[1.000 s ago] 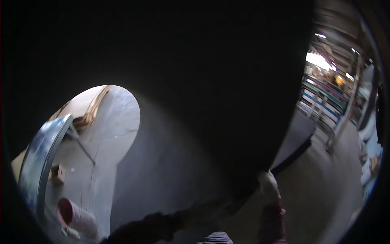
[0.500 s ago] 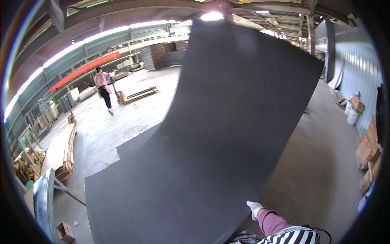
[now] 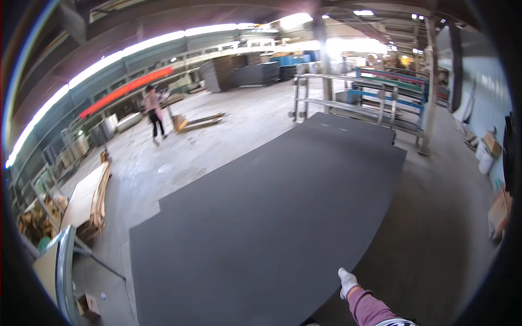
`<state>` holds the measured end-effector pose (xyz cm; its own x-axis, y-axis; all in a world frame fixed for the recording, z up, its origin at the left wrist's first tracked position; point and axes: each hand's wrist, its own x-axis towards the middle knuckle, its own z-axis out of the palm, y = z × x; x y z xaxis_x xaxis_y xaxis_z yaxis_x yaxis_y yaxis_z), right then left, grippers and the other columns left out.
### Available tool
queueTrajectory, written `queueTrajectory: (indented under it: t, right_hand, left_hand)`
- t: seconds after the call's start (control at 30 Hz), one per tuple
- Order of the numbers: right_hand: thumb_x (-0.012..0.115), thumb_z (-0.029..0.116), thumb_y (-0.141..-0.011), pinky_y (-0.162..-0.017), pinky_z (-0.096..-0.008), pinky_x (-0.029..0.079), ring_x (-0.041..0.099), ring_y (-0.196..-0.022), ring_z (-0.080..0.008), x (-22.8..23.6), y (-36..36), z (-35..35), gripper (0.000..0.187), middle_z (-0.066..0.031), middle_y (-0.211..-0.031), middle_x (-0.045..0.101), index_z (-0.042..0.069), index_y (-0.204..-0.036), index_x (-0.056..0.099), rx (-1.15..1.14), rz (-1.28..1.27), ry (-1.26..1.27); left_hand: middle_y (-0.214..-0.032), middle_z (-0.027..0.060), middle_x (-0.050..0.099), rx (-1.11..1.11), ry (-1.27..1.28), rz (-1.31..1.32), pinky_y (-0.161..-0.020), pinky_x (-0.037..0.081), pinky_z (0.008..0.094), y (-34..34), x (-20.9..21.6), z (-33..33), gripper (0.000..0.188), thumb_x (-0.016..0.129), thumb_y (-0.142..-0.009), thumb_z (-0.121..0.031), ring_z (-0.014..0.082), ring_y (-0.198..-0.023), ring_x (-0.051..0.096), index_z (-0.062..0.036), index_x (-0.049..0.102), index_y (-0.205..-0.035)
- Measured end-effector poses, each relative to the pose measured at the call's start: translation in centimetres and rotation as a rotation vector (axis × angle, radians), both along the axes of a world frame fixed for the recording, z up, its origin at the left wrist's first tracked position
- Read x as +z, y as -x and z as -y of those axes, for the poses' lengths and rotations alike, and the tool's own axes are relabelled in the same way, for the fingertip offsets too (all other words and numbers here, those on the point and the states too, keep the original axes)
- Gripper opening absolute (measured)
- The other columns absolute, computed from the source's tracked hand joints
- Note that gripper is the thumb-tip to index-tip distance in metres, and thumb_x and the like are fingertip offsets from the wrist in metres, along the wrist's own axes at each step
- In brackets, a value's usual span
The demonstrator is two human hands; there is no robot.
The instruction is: The recorder is stacking large thin boards from a conveyor table onto a pile on the floor.
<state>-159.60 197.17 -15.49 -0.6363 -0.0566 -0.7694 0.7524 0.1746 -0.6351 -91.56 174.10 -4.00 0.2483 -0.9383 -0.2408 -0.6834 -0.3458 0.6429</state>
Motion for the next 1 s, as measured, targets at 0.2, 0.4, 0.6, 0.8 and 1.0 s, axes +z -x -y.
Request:
queueTrajectory:
  t: [0.2,0.4,0.6,0.8,1.0]
  right_hand:
    - [0.061,0.012,-0.091,-0.072,-0.0475,0.057,0.065,-0.091,-0.0326,-4.9,3.8,9.5,0.029,-0.0146,-0.108,0.063,0.003,-0.118,0.058,0.112,-0.070,0.263]
    - [0.044,0.012,-0.095,-0.038,-0.0379,0.040,0.040,-0.042,-0.0225,-10.3,4.4,14.4,0.016,-0.0093,-0.058,0.041,0.004,-0.081,0.042,0.068,0.057,0.213]
    - [0.043,0.011,-0.093,-0.037,-0.0376,0.037,0.034,-0.039,-0.0198,-9.7,1.2,16.3,0.021,-0.0060,-0.056,0.038,0.007,-0.073,0.039,0.121,0.053,0.107]
    - [0.046,0.028,-0.096,-0.050,-0.0398,0.041,0.052,-0.051,-0.0245,-9.1,2.0,13.5,0.037,-0.0108,-0.061,0.058,0.009,-0.065,0.056,0.534,-0.098,0.045]
    - [0.053,0.029,-0.097,-0.031,-0.0343,0.032,0.041,-0.036,-0.0213,-4.4,2.0,10.7,0.031,-0.0062,-0.051,0.044,0.009,-0.073,0.049,0.573,-0.267,-0.133]
  left_hand:
    - [-0.093,0.0099,0.063,-0.009,-0.273,-0.768,-0.058,0.056,0.0370,21.8,-3.9,5.4,0.032,0.060,-0.087,-0.022,0.0202,-0.076,0.061,0.0015,0.059,-0.108]
    - [-0.090,0.0189,0.065,-0.274,-0.360,-0.459,-0.056,0.055,0.0353,30.4,-11.5,7.3,0.042,0.062,-0.085,-0.033,0.0247,-0.066,0.066,0.0043,0.061,-0.104]
    - [-0.080,0.0169,0.065,-0.152,-0.413,-0.453,-0.054,0.054,0.0366,27.9,-12.2,8.6,0.040,0.060,-0.085,-0.033,0.0242,-0.056,0.064,0.0039,0.061,-0.100]
    - [-0.074,0.0138,0.064,-0.182,-0.223,-0.181,-0.059,0.051,0.0368,25.0,-14.1,8.2,0.045,0.060,-0.083,-0.041,0.0250,-0.059,0.063,0.0005,0.064,-0.098]
    - [-0.067,0.0100,0.062,0.542,0.248,-0.686,-0.058,0.051,0.0382,-2.4,-27.4,4.0,0.039,0.041,-0.098,-0.044,0.0222,-0.062,0.059,-0.0134,0.061,-0.084]
